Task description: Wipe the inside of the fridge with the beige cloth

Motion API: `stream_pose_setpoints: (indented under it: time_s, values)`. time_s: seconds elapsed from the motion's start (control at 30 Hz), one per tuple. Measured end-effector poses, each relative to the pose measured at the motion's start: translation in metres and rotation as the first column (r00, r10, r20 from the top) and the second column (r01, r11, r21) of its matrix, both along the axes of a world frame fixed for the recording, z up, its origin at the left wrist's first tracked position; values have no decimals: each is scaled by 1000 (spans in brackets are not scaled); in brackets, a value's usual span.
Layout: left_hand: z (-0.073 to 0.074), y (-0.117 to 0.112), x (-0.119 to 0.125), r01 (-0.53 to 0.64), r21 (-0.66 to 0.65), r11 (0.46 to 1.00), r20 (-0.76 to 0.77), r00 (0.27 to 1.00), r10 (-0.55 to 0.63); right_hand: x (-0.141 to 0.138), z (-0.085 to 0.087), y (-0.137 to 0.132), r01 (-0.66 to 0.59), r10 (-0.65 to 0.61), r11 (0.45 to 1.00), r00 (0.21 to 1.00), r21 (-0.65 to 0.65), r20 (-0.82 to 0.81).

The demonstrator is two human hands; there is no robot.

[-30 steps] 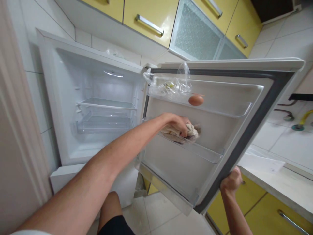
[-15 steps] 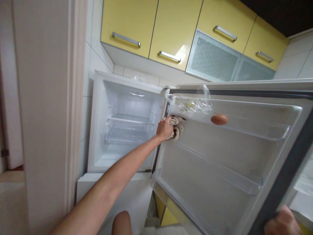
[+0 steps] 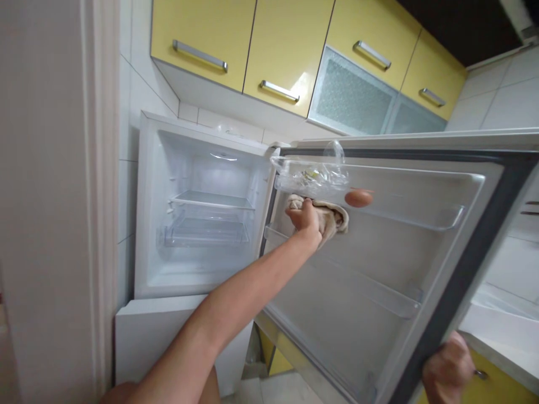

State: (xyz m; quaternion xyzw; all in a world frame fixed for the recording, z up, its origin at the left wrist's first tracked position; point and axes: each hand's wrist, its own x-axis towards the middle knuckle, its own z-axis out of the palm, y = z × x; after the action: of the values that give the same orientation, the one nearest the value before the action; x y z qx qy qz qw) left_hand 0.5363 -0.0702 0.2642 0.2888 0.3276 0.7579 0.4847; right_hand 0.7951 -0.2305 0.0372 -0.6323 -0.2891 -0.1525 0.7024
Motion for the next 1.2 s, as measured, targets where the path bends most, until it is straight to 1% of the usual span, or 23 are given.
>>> stream_pose_setpoints:
  time_s: [0.07, 0.13, 0.2, 0.3, 0.4, 0.47, 0.53, 0.57, 0.6, 0.63, 0.7, 0.77, 0.83, 0.87, 0.9, 0.93, 0.97, 1.0, 1.03, 1.07, 1.1, 1.13, 1.2]
  values:
    - [-1, -20, 14, 36, 48, 998, 42, 998, -38, -9, 4, -2, 31, -31, 1000, 999, -1, -13]
    - [-6, -40, 24, 82, 120, 989, 35, 996, -86, -15, 6, -4, 11, -10, 1000, 1000, 24, -11]
    - [-11, -61, 32, 155, 165, 974, -30, 988, -152, -20, 7, -6, 4, -4, 999, 1000, 38, -3]
    - [-15, -92, 39, 255, 185, 949, -131, 964, -233, -25, 9, -9, 50, -50, 998, 999, 29, -4]
    - [-16, -117, 43, 359, 194, 913, -166, 929, -330, -30, 11, -12, 67, -66, 997, 998, 34, -14]
    - [-16, -129, 44, 473, 189, 860, -216, 875, -433, -32, 11, -13, 51, -51, 998, 999, 40, -11]
    - [-18, -137, 47, 608, 189, 771, -356, 774, -523, -33, 11, -13, 40, -40, 998, 999, 42, -10]
    - [-18, -138, 49, 661, 196, 724, -454, 716, -531, -33, 11, -13, 40, -40, 998, 999, 44, -15]
    - [-19, -138, 50, 697, 205, 687, -553, 662, -506, -34, 11, -13, 40, -39, 998, 999, 44, -19]
    - [-19, -137, 52, 718, 213, 663, -642, 614, -458, -34, 11, -13, 43, -42, 998, 999, 47, -22]
    - [-17, -130, 52, 737, 222, 639, -777, 529, -340, -35, 12, -13, 46, -45, 998, 999, 50, -20]
    - [-15, -120, 49, 760, 234, 607, -866, 447, -226, -35, 13, -13, 49, -48, 997, 999, 58, -15]
    - [-14, -108, 44, 793, 270, 546, -923, 375, -89, -34, 12, -12, 49, -48, 996, 999, 71, -17]
    - [-14, -103, 41, 812, 290, 506, -936, 350, -25, -32, 11, -12, 49, -47, 996, 999, 75, -18]
    - [-14, -98, 38, 843, 295, 451, -946, 323, 15, -30, 10, -11, 49, -47, 996, 999, 78, -18]
    - [-14, -93, 35, 879, 281, 386, -955, 294, 25, -28, 10, -10, 47, -46, 996, 999, 81, -15]
    - [-14, -88, 32, 912, 251, 325, -964, 265, 4, -26, 9, -9, 45, -44, 996, 999, 82, -12]
    - [-14, -83, 30, 937, 216, 273, -971, 235, -37, -23, 8, -8, 46, -45, 995, 999, 84, -13]
    - [-13, -78, 27, 955, 180, 236, -975, 204, -83, -21, 8, -7, 44, -43, 996, 999, 82, -14]
    - [-12, -73, 25, 966, 147, 214, -977, 175, -119, -18, 9, -5, 42, -40, 996, 999, 80, -16]
    - [-11, -68, 22, 970, 119, 210, -979, 150, -137, -16, 9, -3, 40, -39, 996, 999, 78, -17]
    - [-8, -63, 19, 972, 97, 216, -983, 127, -133, -14, 10, -1, 37, -36, 996, 999, 76, -19]
    - [-3, -52, 12, 973, 66, 220, -992, 88, -90, -11, 12, 2, 26, -25, 997, 999, 74, -21]
